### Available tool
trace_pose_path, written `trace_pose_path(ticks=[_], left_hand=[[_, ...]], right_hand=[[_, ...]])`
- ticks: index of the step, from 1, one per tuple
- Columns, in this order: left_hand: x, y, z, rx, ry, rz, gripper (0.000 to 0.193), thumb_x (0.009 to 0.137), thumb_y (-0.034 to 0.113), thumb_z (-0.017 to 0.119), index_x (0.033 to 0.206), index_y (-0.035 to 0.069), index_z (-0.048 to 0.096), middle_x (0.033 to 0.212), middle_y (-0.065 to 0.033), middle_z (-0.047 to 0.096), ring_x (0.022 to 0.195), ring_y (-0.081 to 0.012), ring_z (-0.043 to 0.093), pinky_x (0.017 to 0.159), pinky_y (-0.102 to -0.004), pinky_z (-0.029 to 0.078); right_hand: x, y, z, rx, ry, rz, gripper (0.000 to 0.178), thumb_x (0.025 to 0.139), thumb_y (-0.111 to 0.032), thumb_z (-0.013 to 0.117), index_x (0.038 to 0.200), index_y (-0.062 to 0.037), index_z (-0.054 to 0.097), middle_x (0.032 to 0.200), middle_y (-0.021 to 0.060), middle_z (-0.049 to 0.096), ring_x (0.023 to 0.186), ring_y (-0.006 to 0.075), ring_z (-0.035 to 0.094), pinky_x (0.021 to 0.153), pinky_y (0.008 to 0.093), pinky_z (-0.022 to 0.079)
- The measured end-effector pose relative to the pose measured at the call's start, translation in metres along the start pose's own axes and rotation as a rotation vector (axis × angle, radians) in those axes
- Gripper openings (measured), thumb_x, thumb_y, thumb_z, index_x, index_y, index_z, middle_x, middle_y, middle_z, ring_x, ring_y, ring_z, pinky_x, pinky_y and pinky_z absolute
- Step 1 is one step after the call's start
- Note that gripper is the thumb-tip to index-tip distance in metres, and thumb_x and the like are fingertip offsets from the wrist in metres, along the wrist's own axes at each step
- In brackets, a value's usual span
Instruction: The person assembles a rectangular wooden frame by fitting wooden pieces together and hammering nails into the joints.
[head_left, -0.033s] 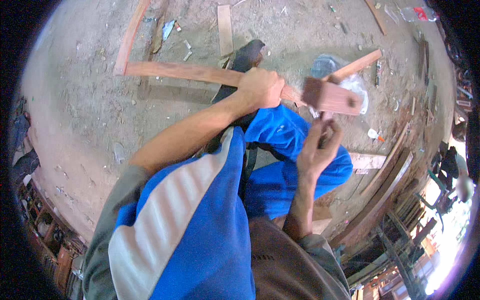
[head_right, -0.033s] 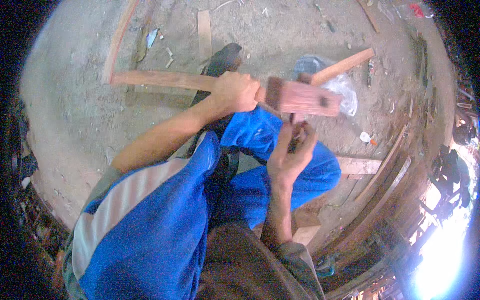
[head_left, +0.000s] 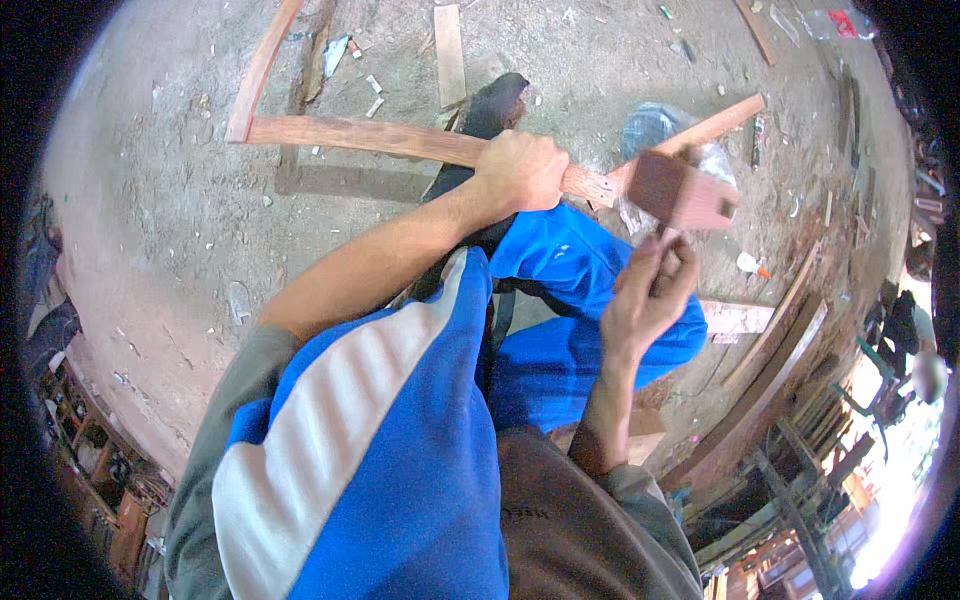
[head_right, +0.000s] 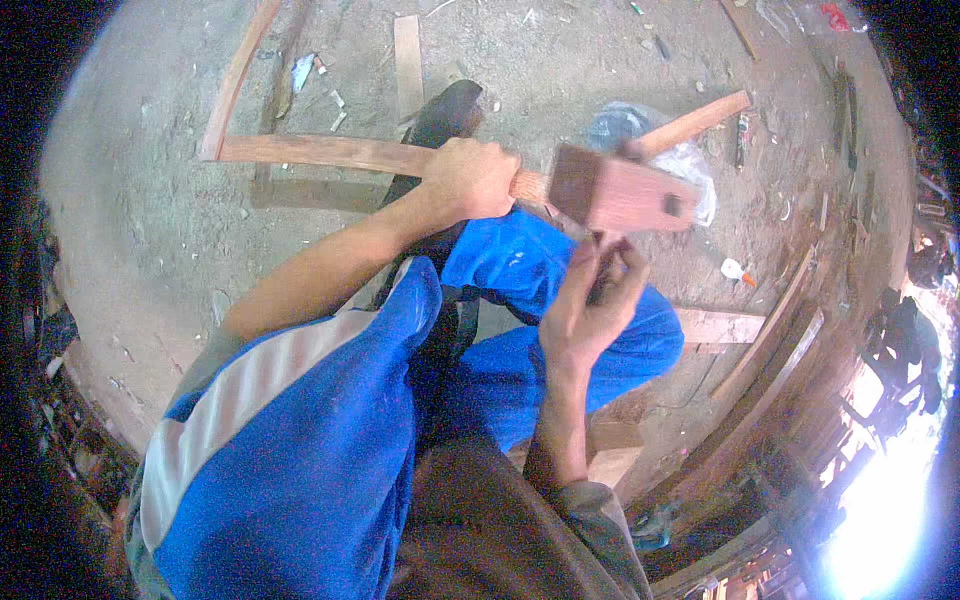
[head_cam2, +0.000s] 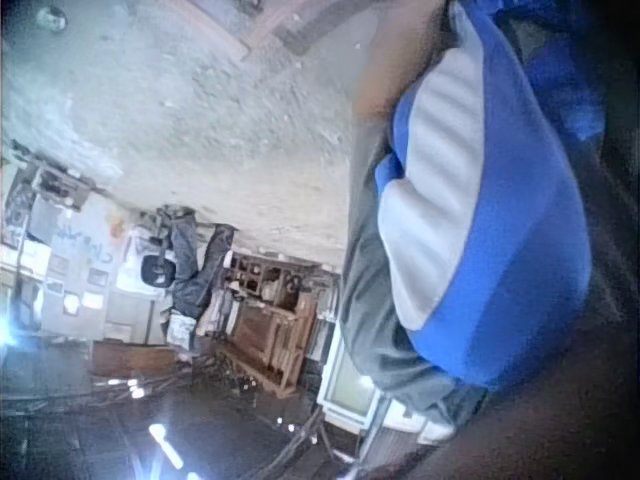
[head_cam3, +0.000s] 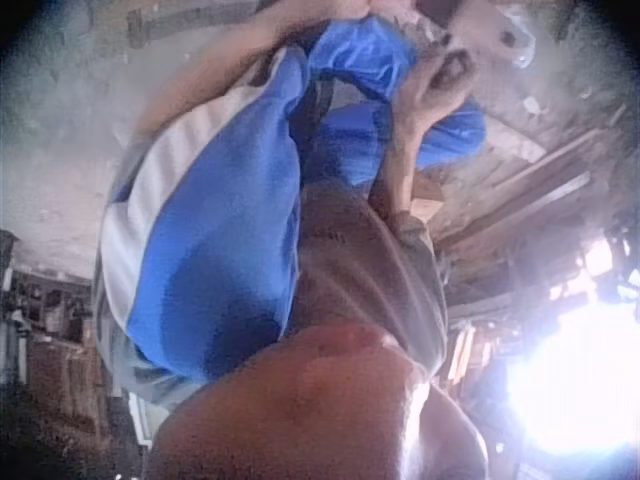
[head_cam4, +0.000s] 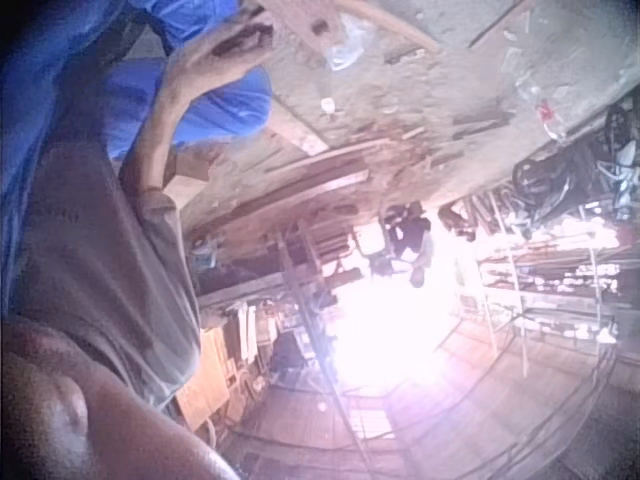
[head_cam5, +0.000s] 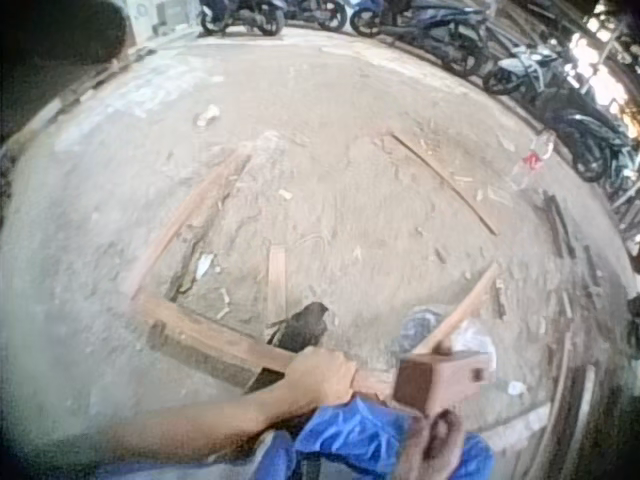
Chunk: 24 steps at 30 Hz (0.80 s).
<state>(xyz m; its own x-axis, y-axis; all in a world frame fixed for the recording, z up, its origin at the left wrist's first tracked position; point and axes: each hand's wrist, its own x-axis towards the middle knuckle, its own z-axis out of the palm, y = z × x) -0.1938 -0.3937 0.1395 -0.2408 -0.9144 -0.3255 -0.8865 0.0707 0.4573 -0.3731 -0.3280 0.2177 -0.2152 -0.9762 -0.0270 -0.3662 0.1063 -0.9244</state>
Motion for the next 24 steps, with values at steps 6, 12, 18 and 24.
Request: trace_pose_path(ticks=[6, 12, 18, 24], left_hand=[[0.005, 0.001, 0.000, -0.011, 0.003, -0.018, 0.028, 0.074, 0.027, 0.066, 0.090, 0.006, 0.076, 0.085, -0.0216, 0.073, 0.079, -0.0396, 0.073, 0.073, -0.0497, 0.059], [0.002, 0.001, -0.002, 0.002, 0.031, -0.016, 0.024, 0.074, 0.025, 0.070, 0.086, 0.005, 0.077, 0.084, -0.0195, 0.074, 0.078, -0.0356, 0.074, 0.070, -0.0477, 0.060], [-0.002, -0.001, 0.001, -0.019, 0.085, 0.000, 0.024, 0.073, 0.026, 0.071, 0.084, 0.005, 0.077, 0.080, -0.0196, 0.073, 0.074, -0.0362, 0.074, 0.067, -0.0479, 0.060], [0.003, -0.002, -0.001, 0.054, 0.103, 0.049, 0.022, 0.074, 0.024, 0.068, 0.082, 0.005, 0.076, 0.078, -0.0196, 0.073, 0.074, -0.0358, 0.074, 0.066, -0.0477, 0.060]], right_hand=[[0.006, -0.016, -0.023, 0.293, 0.021, 0.069, 0.020, 0.107, -0.021, 0.051, 0.116, -0.0027, 0.050, 0.066, -0.0007, 0.040, 0.047, 0.0055, 0.036, 0.039, 0.0230, 0.026], [0.026, -0.059, -0.069, 0.928, -0.406, 0.139, 0.034, 0.110, -0.030, 0.040, 0.127, -0.0028, 0.052, 0.064, -0.0018, 0.033, 0.042, 0.0066, 0.024, 0.036, 0.0232, 0.025], [0.058, -0.078, -0.115, 0.910, -0.230, -0.283, 0.042, 0.107, -0.043, 0.043, 0.125, -0.0071, 0.054, 0.067, -0.0016, 0.034, 0.048, 0.0103, 0.031, 0.051, 0.0270, 0.038], [0.043, 0.075, -0.041, -0.502, -0.149, 0.162, 0.024, 0.103, -0.027, 0.055, 0.089, -0.0083, 0.061, 0.076, 0.0021, 0.059, 0.064, 0.0136, 0.055, 0.049, 0.0279, 0.043]])
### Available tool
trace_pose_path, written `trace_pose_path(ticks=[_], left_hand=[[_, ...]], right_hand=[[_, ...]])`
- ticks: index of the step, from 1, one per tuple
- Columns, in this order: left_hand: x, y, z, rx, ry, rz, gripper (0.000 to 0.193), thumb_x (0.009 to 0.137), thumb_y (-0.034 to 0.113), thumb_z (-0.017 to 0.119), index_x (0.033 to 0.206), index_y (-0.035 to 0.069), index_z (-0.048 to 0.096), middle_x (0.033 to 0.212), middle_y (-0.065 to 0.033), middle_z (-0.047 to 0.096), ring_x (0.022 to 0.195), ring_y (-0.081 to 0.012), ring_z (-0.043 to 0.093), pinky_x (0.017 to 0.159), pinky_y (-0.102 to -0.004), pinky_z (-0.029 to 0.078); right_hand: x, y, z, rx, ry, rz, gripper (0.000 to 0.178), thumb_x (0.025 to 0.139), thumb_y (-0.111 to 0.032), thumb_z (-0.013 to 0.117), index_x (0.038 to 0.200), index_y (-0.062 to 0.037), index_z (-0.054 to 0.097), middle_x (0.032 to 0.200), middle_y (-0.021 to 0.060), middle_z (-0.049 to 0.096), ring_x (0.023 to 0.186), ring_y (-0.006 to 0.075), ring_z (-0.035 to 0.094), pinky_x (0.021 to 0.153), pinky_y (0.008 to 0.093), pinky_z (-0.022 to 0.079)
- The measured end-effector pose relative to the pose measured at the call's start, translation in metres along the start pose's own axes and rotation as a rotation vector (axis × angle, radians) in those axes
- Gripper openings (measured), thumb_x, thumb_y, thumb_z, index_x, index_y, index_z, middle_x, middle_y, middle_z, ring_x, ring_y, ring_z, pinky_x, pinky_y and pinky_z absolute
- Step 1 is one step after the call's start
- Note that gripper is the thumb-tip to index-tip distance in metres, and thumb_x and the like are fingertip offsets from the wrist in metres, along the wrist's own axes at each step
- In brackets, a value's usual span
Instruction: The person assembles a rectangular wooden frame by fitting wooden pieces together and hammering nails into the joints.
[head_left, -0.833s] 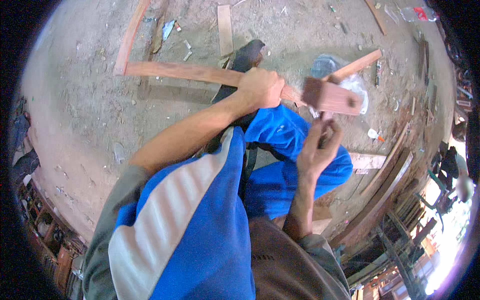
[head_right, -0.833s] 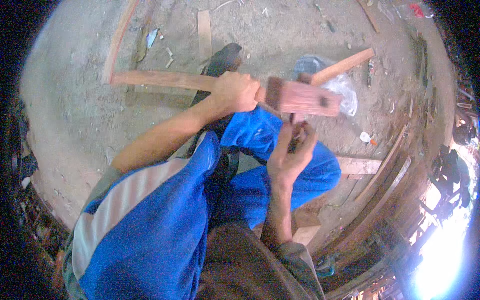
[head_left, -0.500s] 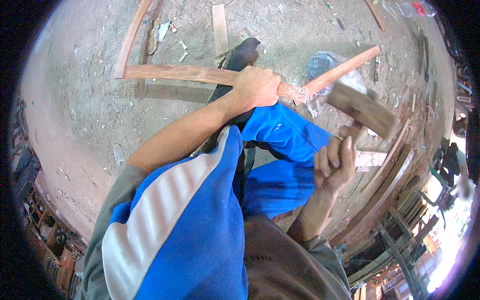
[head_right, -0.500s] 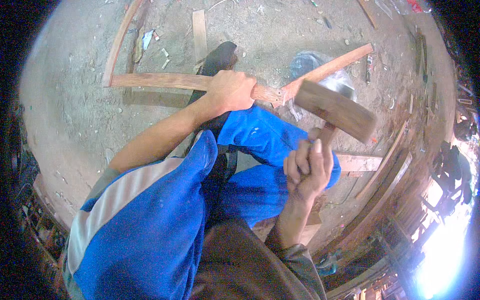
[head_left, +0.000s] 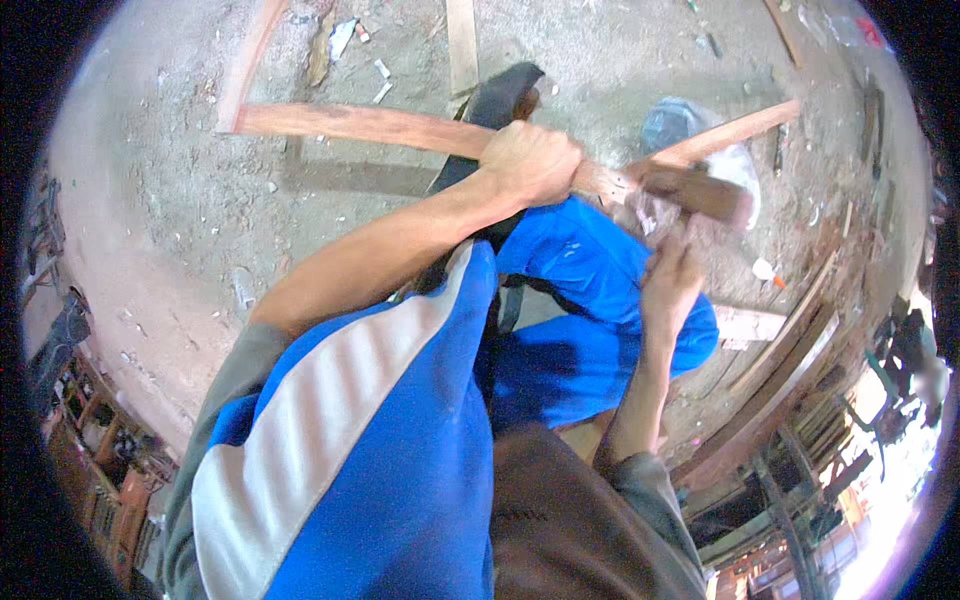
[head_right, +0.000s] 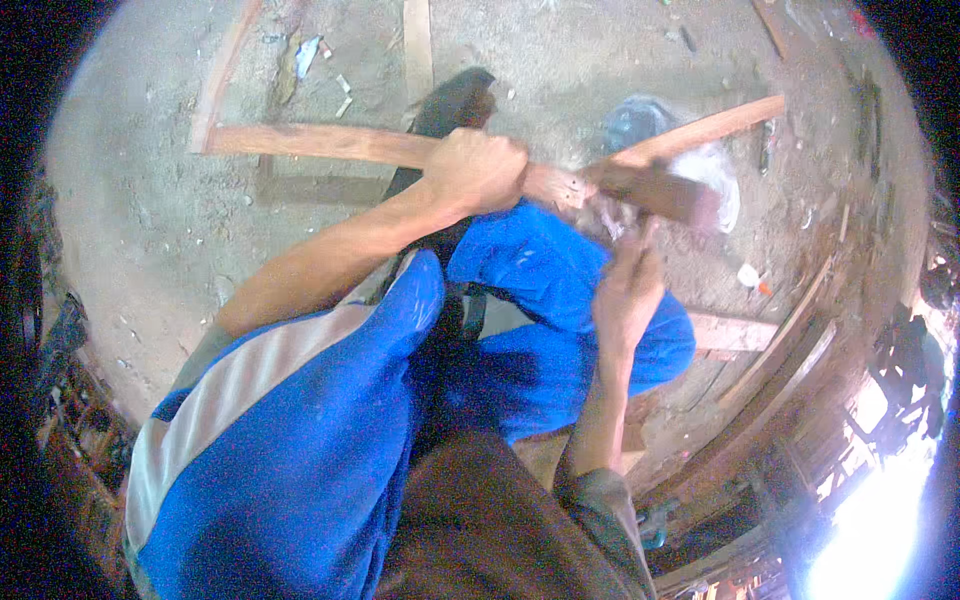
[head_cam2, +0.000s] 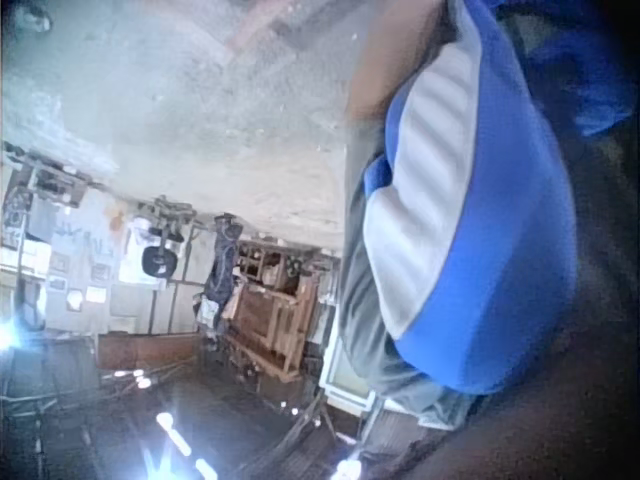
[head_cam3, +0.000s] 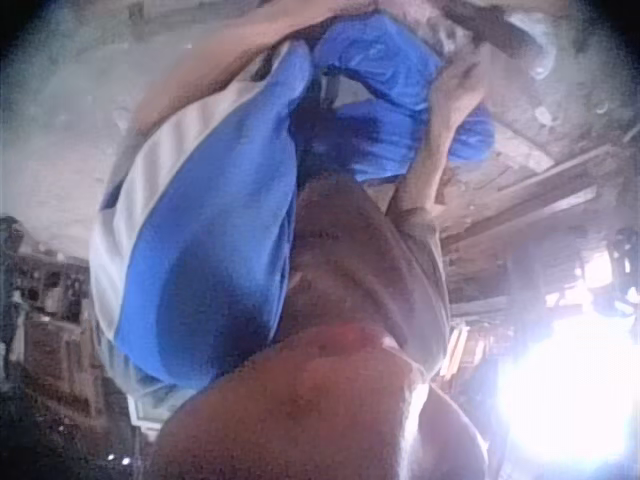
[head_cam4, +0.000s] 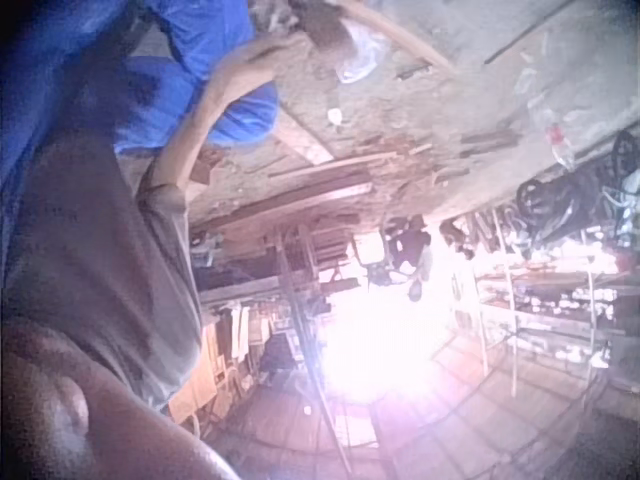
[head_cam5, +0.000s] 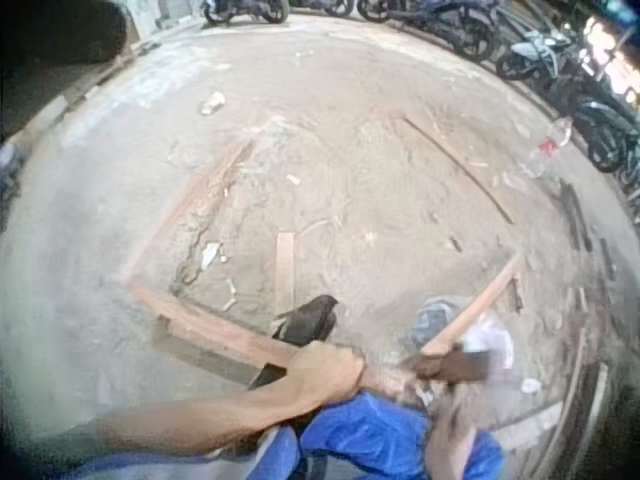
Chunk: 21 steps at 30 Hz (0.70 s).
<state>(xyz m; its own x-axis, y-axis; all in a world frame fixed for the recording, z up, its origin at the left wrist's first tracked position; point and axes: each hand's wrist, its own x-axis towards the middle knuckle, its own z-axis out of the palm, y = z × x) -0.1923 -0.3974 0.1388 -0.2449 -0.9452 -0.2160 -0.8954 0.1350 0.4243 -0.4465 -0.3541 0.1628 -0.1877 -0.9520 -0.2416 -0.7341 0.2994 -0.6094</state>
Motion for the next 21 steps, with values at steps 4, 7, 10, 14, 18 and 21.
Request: trace_pose_path(ticks=[4, 7, 10, 14, 18, 21], left_hand=[[-0.011, -0.005, 0.010, 0.013, -0.012, 0.020, 0.022, 0.074, 0.025, 0.065, 0.083, 0.006, 0.075, 0.075, -0.0196, 0.072, 0.067, -0.0368, 0.073, 0.062, -0.0491, 0.059], [-0.008, -0.005, 0.014, -0.001, 0.050, 0.005, 0.020, 0.073, 0.024, 0.065, 0.080, 0.008, 0.076, 0.075, -0.0195, 0.072, 0.068, -0.0356, 0.073, 0.062, -0.0482, 0.059], [-0.010, -0.001, 0.009, -0.029, 0.110, 0.021, 0.021, 0.072, 0.025, 0.066, 0.077, 0.007, 0.075, 0.074, -0.0208, 0.071, 0.067, -0.0365, 0.073, 0.061, -0.0484, 0.058], [-0.004, -0.006, 0.007, 0.103, -0.035, -0.003, 0.018, 0.074, 0.026, 0.066, 0.076, 0.008, 0.070, 0.075, -0.0201, 0.071, 0.066, -0.0373, 0.072, 0.060, -0.0502, 0.058], [-0.014, -0.005, 0.011, 0.038, 0.071, 0.010, 0.018, 0.073, 0.025, 0.065, 0.076, 0.008, 0.070, 0.072, -0.0203, 0.070, 0.065, -0.0381, 0.071, 0.061, -0.0501, 0.058], [-0.011, -0.006, 0.014, 0.083, 0.101, 0.034, 0.020, 0.071, 0.026, 0.068, 0.075, 0.007, 0.071, 0.069, -0.0196, 0.068, 0.063, -0.0385, 0.070, 0.060, -0.0503, 0.057]], right_hand=[[0.007, -0.060, -0.051, 0.557, 0.169, 0.055, 0.031, 0.105, -0.035, 0.053, 0.093, -0.0068, 0.058, 0.068, 0.0010, 0.048, 0.059, 0.0067, 0.045, 0.044, 0.0237, 0.034], [0.001, -0.074, -0.066, 0.757, 0.281, -0.100, 0.031, 0.105, -0.036, 0.053, 0.095, -0.0066, 0.056, 0.070, 0.0005, 0.046, 0.058, 0.0063, 0.042, 0.045, 0.0230, 0.033], [0.010, -0.004, -0.026, -0.032, 0.544, -0.615, 0.028, 0.103, -0.027, 0.053, 0.088, -0.0043, 0.058, 0.070, 0.0037, 0.051, 0.061, 0.0160, 0.048, 0.055, 0.0314, 0.040], [0.005, -0.007, -0.017, 0.041, 0.102, -0.128, 0.034, 0.103, -0.027, 0.051, 0.080, -0.0032, 0.057, 0.064, 0.0038, 0.051, 0.060, 0.0180, 0.049, 0.054, 0.0328, 0.040], [-0.006, -0.003, -0.027, 0.561, 0.220, -0.047, 0.037, 0.106, -0.029, 0.048, 0.093, 0.0048, 0.057, 0.069, 0.0085, 0.057, 0.061, 0.0202, 0.054, 0.056, 0.0385, 0.045], [0.003, 0.007, 0.024, -0.141, 0.098, -0.388, 0.036, 0.106, -0.026, 0.046, 0.107, 0.0065, 0.060, 0.076, 0.0138, 0.064, 0.063, 0.0268, 0.060, 0.059, 0.0404, 0.048]])
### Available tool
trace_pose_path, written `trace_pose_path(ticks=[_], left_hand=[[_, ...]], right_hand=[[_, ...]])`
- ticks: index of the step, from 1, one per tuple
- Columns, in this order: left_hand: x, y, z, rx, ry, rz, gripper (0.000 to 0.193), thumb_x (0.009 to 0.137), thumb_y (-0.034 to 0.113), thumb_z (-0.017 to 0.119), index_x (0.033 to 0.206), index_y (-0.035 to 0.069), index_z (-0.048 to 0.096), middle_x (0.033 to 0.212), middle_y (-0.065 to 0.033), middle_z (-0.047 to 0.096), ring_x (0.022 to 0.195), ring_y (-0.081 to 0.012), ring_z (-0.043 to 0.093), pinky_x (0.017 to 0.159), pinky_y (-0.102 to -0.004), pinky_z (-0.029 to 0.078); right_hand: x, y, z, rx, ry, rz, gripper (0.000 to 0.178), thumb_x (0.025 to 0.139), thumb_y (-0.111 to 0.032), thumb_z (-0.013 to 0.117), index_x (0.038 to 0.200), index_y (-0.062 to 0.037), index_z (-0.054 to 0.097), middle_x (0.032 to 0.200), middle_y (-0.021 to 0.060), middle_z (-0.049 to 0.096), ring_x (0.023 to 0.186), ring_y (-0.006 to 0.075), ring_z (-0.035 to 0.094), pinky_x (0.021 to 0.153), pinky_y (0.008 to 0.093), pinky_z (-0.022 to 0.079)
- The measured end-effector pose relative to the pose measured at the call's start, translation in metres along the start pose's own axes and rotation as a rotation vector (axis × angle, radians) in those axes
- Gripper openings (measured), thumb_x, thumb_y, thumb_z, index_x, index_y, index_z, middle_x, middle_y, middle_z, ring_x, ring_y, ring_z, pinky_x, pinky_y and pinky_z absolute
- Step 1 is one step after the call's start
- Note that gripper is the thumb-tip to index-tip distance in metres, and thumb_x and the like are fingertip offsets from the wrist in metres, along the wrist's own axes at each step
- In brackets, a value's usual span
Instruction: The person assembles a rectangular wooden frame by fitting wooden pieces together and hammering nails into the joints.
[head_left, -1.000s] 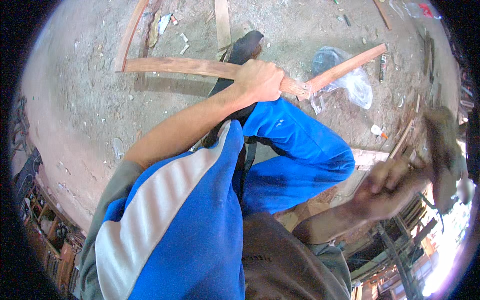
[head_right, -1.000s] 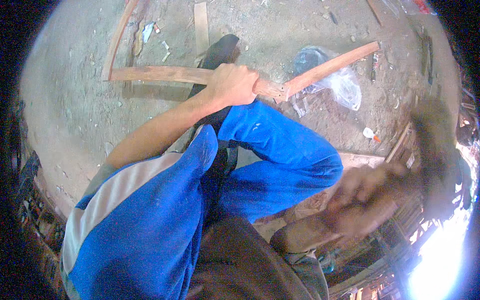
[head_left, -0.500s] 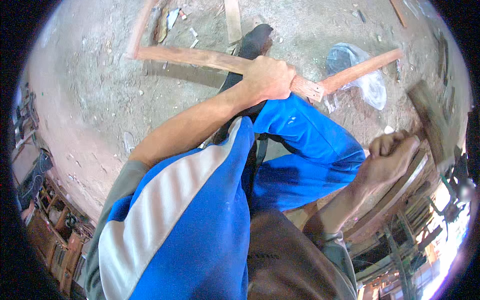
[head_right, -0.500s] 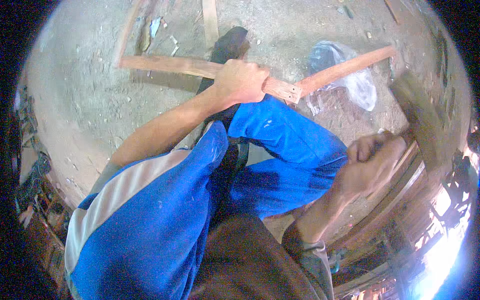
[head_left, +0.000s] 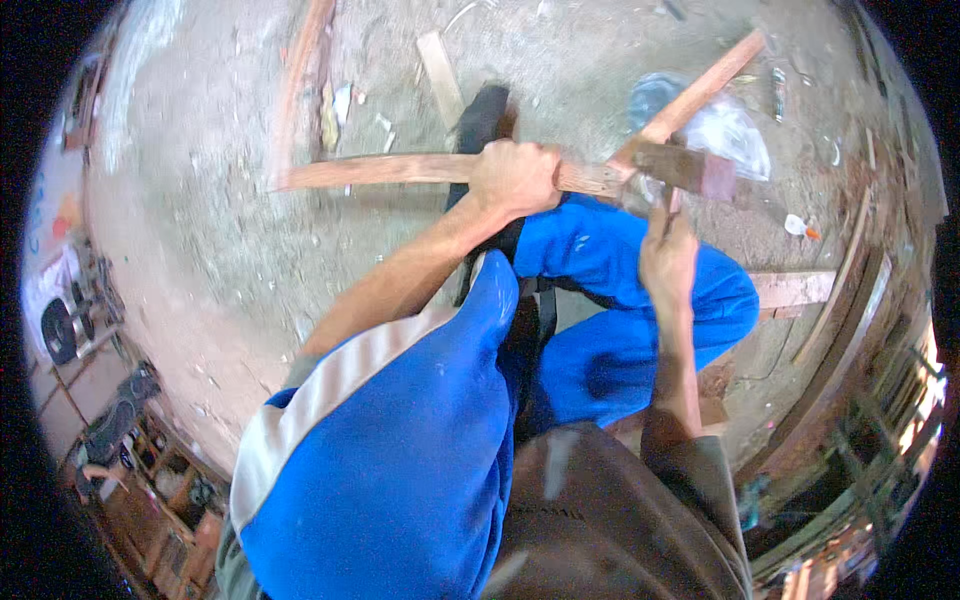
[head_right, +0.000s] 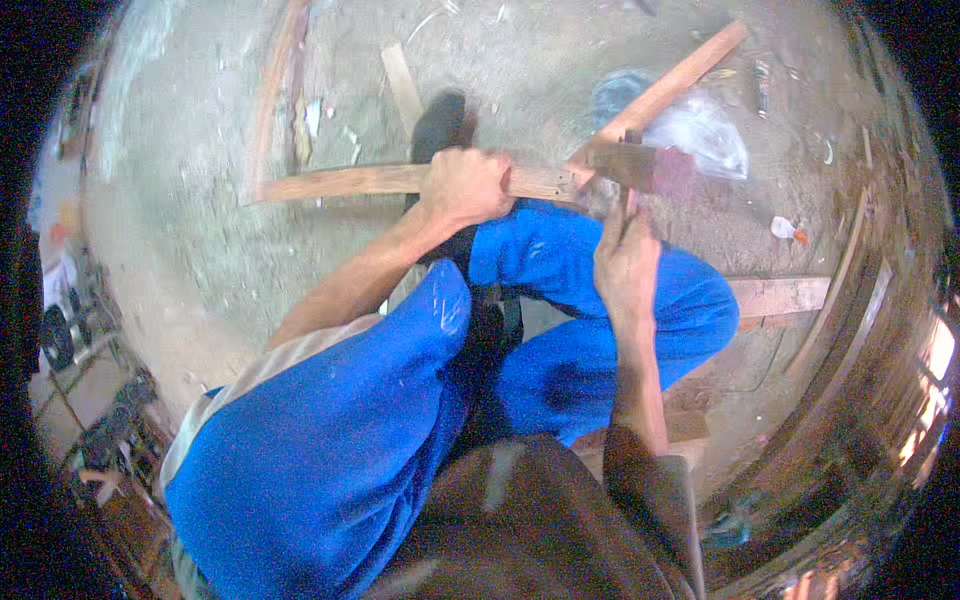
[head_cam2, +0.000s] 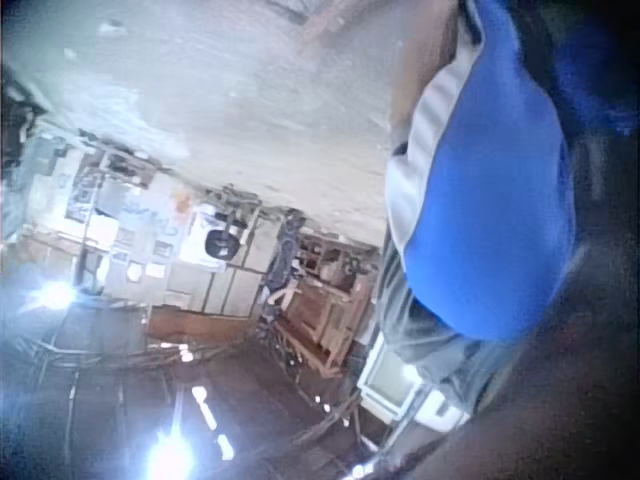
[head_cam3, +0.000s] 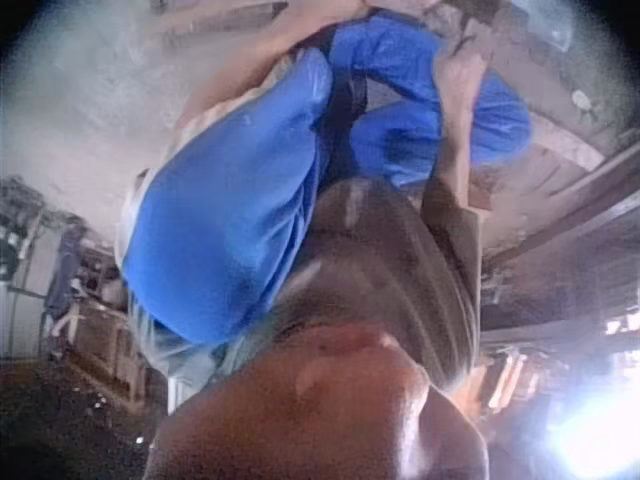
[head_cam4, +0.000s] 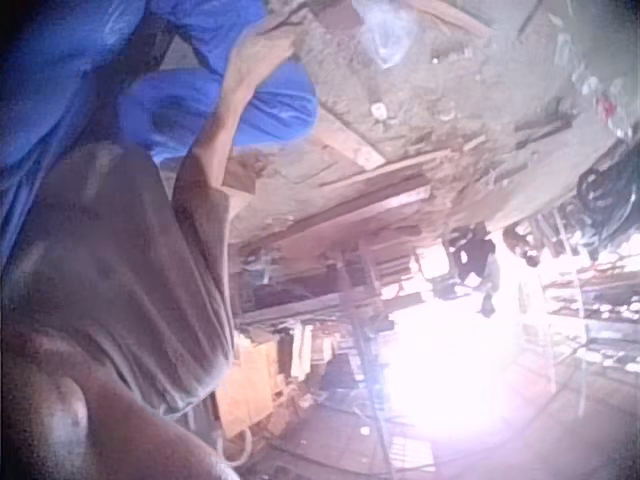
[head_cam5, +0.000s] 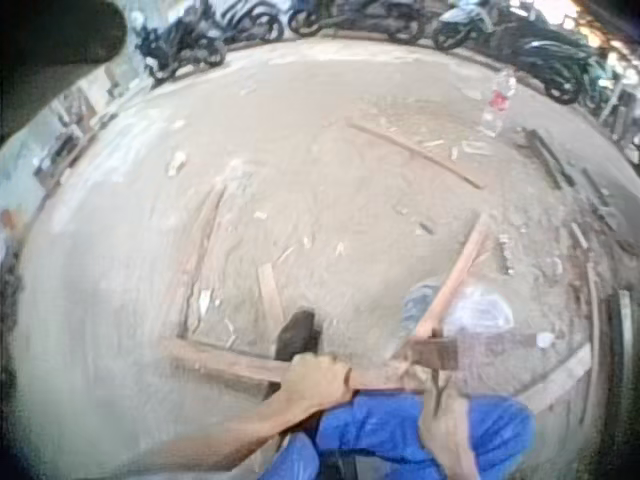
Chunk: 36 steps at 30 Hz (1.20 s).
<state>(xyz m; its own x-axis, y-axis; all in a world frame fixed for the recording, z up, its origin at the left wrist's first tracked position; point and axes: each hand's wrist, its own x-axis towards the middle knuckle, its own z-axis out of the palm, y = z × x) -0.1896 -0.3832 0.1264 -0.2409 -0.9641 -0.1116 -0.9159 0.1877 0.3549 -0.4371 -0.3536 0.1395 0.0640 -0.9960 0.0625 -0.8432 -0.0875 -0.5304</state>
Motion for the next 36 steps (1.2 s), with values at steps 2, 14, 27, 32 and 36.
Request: trace_pose_path(ticks=[2, 14, 27, 32, 36], left_hand=[[0.000, -0.003, -0.002, 0.108, -0.073, -0.027, 0.021, 0.071, 0.027, 0.068, 0.075, 0.007, 0.071, 0.069, -0.0194, 0.069, 0.063, -0.0382, 0.070, 0.060, -0.0501, 0.057], [0.011, 0.002, 0.005, 0.076, 0.032, 0.025, 0.020, 0.072, 0.025, 0.070, 0.076, 0.006, 0.066, 0.071, -0.0211, 0.068, 0.068, -0.0414, 0.069, 0.064, -0.0532, 0.055], [0.007, 0.008, -0.037, -0.128, 0.017, 0.058, 0.030, 0.072, 0.027, 0.079, 0.076, 0.003, 0.062, 0.068, -0.0228, 0.064, 0.069, -0.0445, 0.066, 0.060, -0.0502, 0.051], [-0.001, 0.005, -0.067, -0.180, 0.077, 0.085, 0.030, 0.069, 0.023, 0.080, 0.073, 0.002, 0.059, 0.064, -0.0212, 0.060, 0.063, -0.0415, 0.065, 0.055, -0.0449, 0.049], [-0.009, 0.017, -0.106, -0.229, 0.074, 0.075, 0.026, 0.069, 0.019, 0.080, 0.076, 0.001, 0.063, 0.062, -0.0188, 0.061, 0.059, -0.0322, 0.068, 0.054, -0.0383, 0.049]], right_hand=[[0.003, -0.013, -0.025, 0.087, 0.027, 0.078, 0.034, 0.106, -0.024, 0.045, 0.110, 0.0057, 0.060, 0.081, 0.0197, 0.065, 0.069, 0.0326, 0.064, 0.061, 0.0425, 0.049], [0.021, -0.010, -0.021, 0.318, 0.171, 0.279, 0.026, 0.096, -0.020, 0.059, 0.088, 0.0045, 0.057, 0.071, 0.0336, 0.061, 0.069, 0.0542, 0.061, 0.062, 0.0616, 0.047], [0.008, 0.007, -0.017, -0.018, 0.511, 0.353, 0.052, 0.090, -0.016, 0.067, 0.135, 0.0037, 0.050, 0.110, 0.0287, 0.066, 0.102, 0.0448, 0.065, 0.087, 0.0497, 0.051], [-0.003, -0.064, -0.023, 0.708, 0.185, 0.222, 0.053, 0.094, -0.017, 0.067, 0.139, 0.0045, 0.049, 0.117, 0.0197, 0.066, 0.103, 0.0323, 0.064, 0.091, 0.0425, 0.052], [0.020, -0.102, -0.016, 2.067, -0.281, 0.707, 0.045, 0.100, -0.020, 0.062, 0.135, 0.0057, 0.053, 0.115, 0.0144, 0.068, 0.097, 0.0212, 0.066, 0.088, 0.0381, 0.054]])
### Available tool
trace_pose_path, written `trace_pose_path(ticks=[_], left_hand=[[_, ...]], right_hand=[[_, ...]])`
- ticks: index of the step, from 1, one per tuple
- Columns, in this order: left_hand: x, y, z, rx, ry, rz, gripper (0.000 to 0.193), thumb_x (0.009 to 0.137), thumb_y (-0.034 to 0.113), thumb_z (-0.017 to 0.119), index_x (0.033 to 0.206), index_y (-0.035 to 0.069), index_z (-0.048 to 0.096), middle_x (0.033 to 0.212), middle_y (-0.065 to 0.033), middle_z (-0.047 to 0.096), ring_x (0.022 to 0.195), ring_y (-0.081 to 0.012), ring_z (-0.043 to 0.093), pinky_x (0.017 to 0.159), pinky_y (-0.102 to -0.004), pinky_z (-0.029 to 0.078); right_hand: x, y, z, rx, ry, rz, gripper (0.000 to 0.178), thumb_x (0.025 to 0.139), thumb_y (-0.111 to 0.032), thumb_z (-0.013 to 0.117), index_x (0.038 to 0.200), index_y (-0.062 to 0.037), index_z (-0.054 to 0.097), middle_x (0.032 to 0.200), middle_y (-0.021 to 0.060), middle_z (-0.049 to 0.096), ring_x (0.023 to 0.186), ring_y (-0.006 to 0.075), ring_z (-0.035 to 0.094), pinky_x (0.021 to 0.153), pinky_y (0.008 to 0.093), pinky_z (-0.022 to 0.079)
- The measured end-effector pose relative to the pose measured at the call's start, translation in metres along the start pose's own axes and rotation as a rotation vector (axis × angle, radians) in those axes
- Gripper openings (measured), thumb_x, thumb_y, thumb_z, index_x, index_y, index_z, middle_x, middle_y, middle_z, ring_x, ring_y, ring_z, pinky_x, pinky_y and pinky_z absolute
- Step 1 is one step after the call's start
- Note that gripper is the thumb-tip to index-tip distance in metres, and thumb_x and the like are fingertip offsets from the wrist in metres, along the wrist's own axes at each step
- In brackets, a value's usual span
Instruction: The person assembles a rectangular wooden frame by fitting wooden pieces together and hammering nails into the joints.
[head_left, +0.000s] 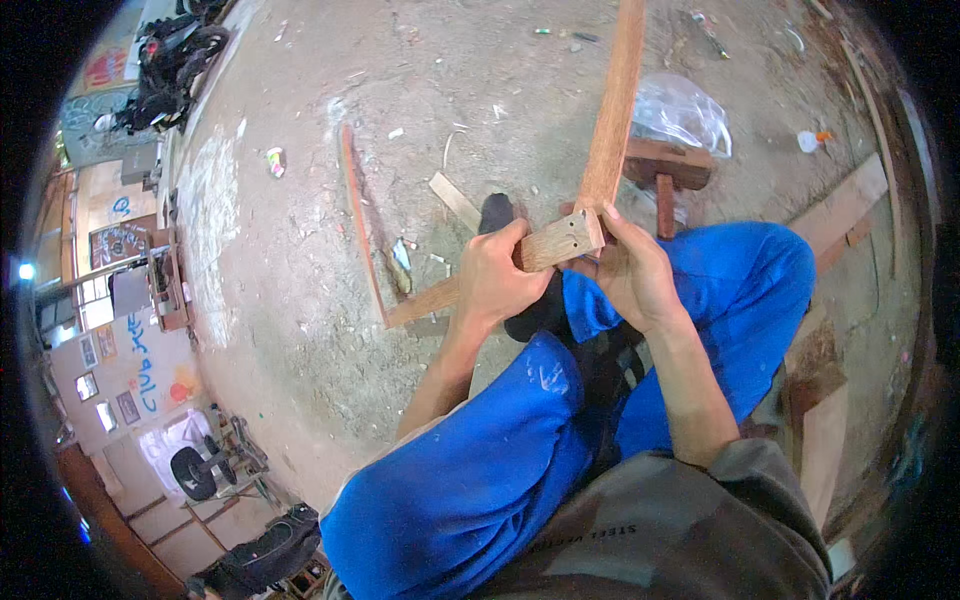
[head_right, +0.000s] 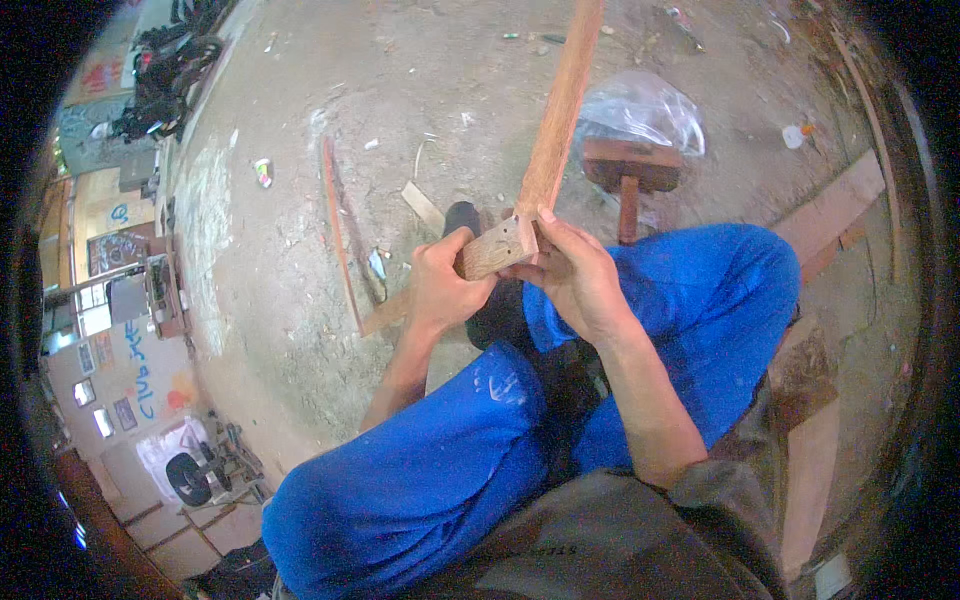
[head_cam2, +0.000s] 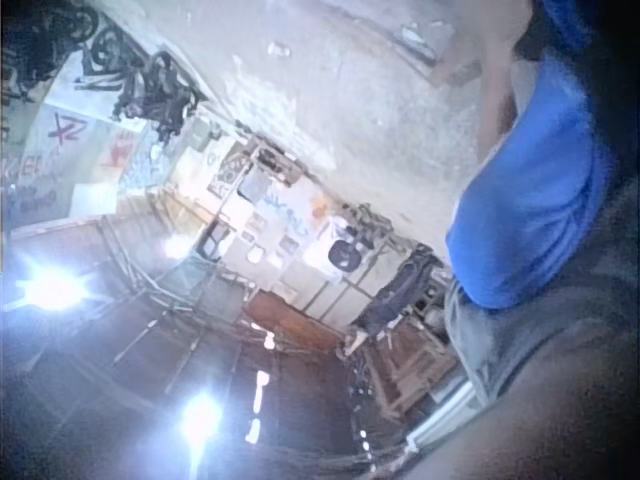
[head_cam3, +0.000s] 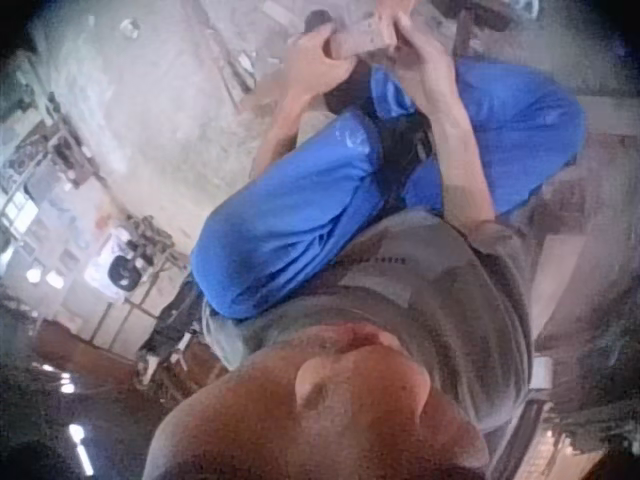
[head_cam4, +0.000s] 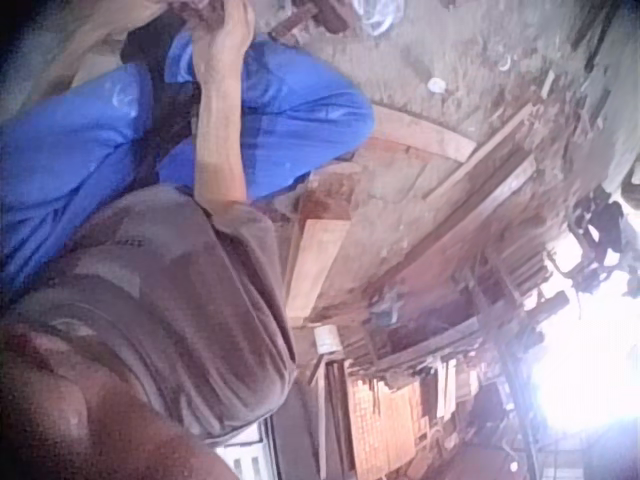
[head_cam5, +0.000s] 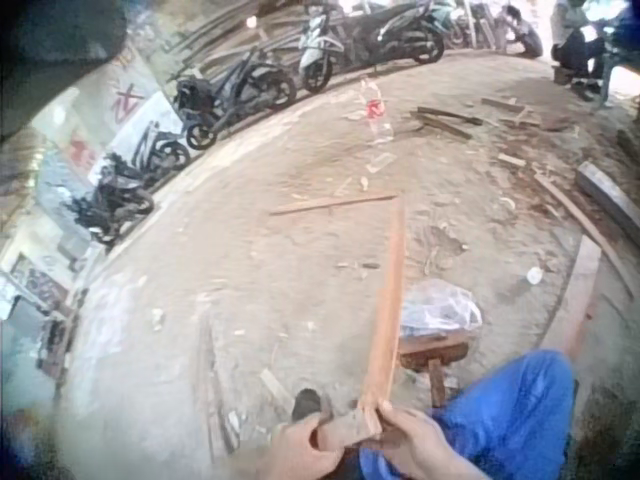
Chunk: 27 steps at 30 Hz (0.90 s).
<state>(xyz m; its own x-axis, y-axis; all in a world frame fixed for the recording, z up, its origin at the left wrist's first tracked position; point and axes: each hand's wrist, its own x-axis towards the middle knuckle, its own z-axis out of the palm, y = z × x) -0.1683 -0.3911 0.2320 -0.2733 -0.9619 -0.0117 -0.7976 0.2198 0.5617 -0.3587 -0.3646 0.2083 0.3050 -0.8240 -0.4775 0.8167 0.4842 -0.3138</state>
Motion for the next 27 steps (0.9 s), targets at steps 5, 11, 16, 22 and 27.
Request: trace_pose_path(ticks=[5, 11, 16, 22, 27], left_hand=[[-0.003, 0.014, -0.030, -0.179, 0.144, -0.004, 0.026, 0.068, 0.017, 0.078, 0.069, 0.003, 0.055, 0.059, -0.0192, 0.055, 0.054, -0.0371, 0.061, 0.050, -0.0398, 0.046], [-0.005, 0.014, -0.046, -0.359, 0.301, -0.008, 0.020, 0.070, 0.011, 0.077, 0.071, 0.003, 0.058, 0.056, -0.0107, 0.056, 0.051, -0.0158, 0.058, 0.050, -0.0336, 0.043], [-0.020, 0.019, -0.080, -0.624, 0.266, -0.108, 0.016, 0.073, 0.005, 0.075, 0.087, 0.000, 0.069, 0.070, -0.0070, 0.066, 0.071, -0.0080, 0.062, 0.062, -0.0297, 0.048], [-0.029, 0.034, -0.107, -0.245, 0.275, 0.243, 0.050, 0.064, 0.031, 0.078, 0.098, 0.000, 0.059, 0.089, -0.0193, 0.059, 0.083, -0.0417, 0.058, 0.074, -0.0471, 0.047], [-0.039, 0.040, -0.083, -0.378, 0.192, 0.308, 0.077, 0.064, 0.050, 0.084, 0.111, -0.003, 0.053, 0.102, -0.0216, 0.058, 0.095, -0.0429, 0.059, 0.083, -0.0491, 0.048]], right_hand=[[0.005, -0.004, 0.031, -0.016, -0.262, -0.102, 0.039, 0.101, -0.024, 0.062, 0.126, 0.0065, 0.061, 0.106, 0.0086, 0.070, 0.087, 0.0130, 0.065, 0.081, 0.0299, 0.055], [-0.005, -0.026, 0.089, -0.180, -0.359, -0.173, 0.030, 0.100, -0.021, 0.065, 0.114, 0.0048, 0.064, 0.098, 0.0064, 0.067, 0.086, 0.0125, 0.062, 0.076, 0.0282, 0.051], [-0.012, -0.011, 0.127, -0.402, -0.397, -0.210, 0.026, 0.099, -0.019, 0.067, 0.112, 0.0032, 0.064, 0.096, 0.0050, 0.065, 0.084, 0.0112, 0.061, 0.077, 0.0274, 0.050], [-0.024, -0.001, 0.117, -0.445, 0.012, -0.394, 0.033, 0.096, -0.013, 0.067, 0.124, 0.0033, 0.061, 0.119, 0.0132, 0.064, 0.105, 0.0218, 0.065, 0.085, 0.0341, 0.057], [-0.003, -0.045, 0.026, -0.563, -0.061, -0.336, 0.057, 0.096, -0.032, 0.065, 0.142, -0.0052, 0.045, 0.137, 0.0167, 0.054, 0.117, 0.0310, 0.061, 0.090, 0.0419, 0.056]])
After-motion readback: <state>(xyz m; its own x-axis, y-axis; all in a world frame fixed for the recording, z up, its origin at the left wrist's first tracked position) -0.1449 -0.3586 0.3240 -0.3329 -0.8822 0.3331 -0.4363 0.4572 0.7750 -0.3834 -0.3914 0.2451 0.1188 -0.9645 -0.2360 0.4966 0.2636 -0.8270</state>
